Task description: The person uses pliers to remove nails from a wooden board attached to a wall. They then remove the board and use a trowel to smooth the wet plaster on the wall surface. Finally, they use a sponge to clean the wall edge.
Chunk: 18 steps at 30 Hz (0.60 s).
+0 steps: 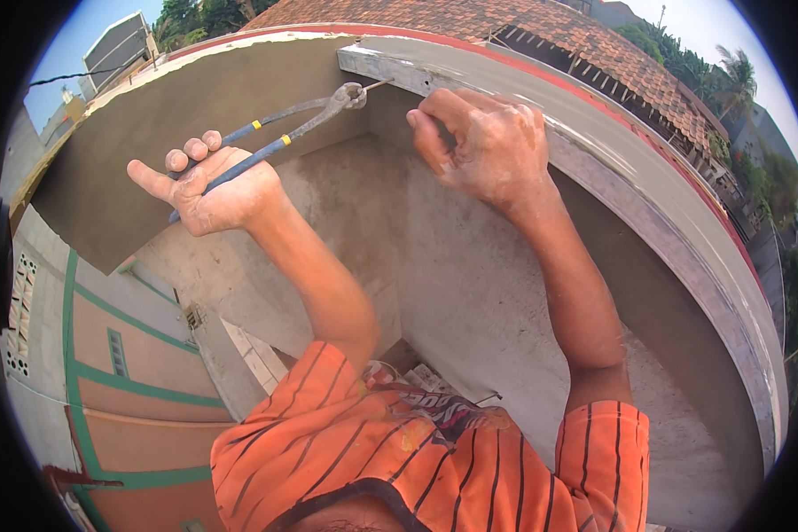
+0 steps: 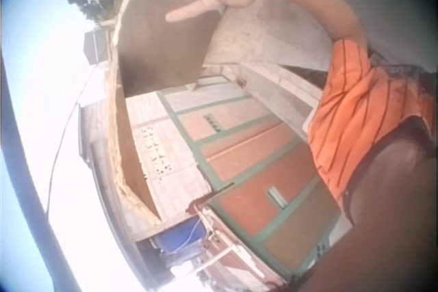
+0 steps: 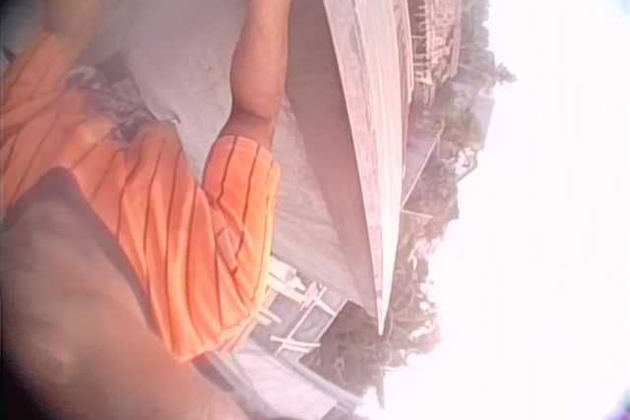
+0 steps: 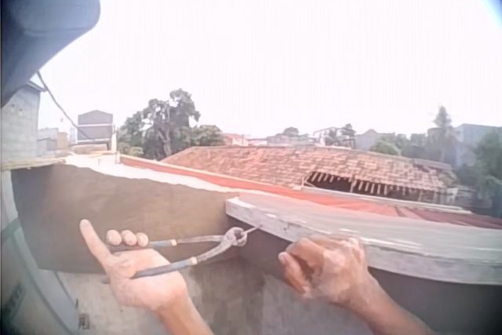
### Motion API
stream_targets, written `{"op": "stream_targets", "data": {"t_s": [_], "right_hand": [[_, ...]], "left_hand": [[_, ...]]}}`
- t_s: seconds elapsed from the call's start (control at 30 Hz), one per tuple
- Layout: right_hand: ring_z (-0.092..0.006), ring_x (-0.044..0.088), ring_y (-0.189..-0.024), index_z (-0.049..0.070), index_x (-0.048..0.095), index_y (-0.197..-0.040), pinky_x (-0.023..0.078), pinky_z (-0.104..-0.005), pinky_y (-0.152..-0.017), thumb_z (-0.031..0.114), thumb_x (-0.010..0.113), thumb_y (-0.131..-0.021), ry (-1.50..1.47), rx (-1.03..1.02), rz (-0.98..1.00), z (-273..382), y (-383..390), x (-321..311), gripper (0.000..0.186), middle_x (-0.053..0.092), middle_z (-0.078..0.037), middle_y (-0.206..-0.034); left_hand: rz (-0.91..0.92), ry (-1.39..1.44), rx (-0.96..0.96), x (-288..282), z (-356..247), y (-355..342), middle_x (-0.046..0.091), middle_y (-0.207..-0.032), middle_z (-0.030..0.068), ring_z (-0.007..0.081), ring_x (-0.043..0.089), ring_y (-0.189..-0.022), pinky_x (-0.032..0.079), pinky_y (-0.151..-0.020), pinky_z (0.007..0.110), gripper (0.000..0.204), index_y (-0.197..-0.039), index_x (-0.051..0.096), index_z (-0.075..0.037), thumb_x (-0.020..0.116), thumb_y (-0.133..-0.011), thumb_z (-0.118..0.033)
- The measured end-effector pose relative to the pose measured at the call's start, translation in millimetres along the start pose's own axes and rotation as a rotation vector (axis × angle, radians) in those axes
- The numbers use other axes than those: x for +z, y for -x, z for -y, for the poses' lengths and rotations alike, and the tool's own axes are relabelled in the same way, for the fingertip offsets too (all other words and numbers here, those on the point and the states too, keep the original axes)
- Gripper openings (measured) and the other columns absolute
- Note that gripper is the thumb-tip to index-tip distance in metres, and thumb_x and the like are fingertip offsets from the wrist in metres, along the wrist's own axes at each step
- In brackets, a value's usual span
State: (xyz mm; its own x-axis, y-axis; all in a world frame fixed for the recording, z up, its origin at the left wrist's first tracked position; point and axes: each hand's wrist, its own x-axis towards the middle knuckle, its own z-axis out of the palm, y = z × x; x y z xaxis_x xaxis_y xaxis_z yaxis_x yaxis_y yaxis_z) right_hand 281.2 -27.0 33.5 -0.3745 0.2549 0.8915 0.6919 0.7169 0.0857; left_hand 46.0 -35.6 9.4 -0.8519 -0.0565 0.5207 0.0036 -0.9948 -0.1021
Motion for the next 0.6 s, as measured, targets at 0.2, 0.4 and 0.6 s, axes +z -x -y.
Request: {"op": "stream_targets", "data": {"t_s": [0.2, 0.4, 0.6], "right_hand": [[-0.0183, 0.056, -0.047, 0.013, 0.062, -0.071, 0.042, -0.0321, -0.046, 0.022, 0.067, -0.078, 0.018, 0.015, 0.024, 4, 1, 0, 0.013, 0.057, 0.001, -0.056], [-0.0103, 0.054, -0.048, 0.012, 0.064, -0.075, 0.041, -0.0249, -0.045, 0.016, 0.069, -0.076, -0.354, 0.153, 0.068, 27, 15, 0, 0.007, 0.056, 0.002, -0.057], [-0.0306, 0.062, -0.084, 0.014, 0.044, -0.127, 0.049, -0.0436, -0.073, 0.016, 0.071, -0.073, -0.577, 0.347, 0.661, 59, 42, -24, 0.061, 0.058, -0.014, -0.099]], "left_hand": [[0.047, -0.102, 0.026, 13, -1, 5, 0.041, -0.117, 0.013, 0.0236, 0.051, -0.095, 0.042, -0.072, 0.032, 0.094, -0.143, 0.012, 0.005, 0.05, -0.06, -0.019], [0.111, -0.178, -0.222, 23, -37, 19, 0.045, -0.106, 0.0089, 0.0156, 0.044, -0.087, 0.038, -0.076, 0.026, 0.08, -0.137, 0.032, 0.001, 0.047, -0.06, -0.012], [0.307, -0.078, -0.702, 39, -52, 78, 0.046, -0.09, 0.0008, 0.0034, 0.041, -0.067, 0.037, -0.059, 0.014, 0.056, -0.126, 0.045, -0.002, 0.056, -0.072, 0.003]]}}
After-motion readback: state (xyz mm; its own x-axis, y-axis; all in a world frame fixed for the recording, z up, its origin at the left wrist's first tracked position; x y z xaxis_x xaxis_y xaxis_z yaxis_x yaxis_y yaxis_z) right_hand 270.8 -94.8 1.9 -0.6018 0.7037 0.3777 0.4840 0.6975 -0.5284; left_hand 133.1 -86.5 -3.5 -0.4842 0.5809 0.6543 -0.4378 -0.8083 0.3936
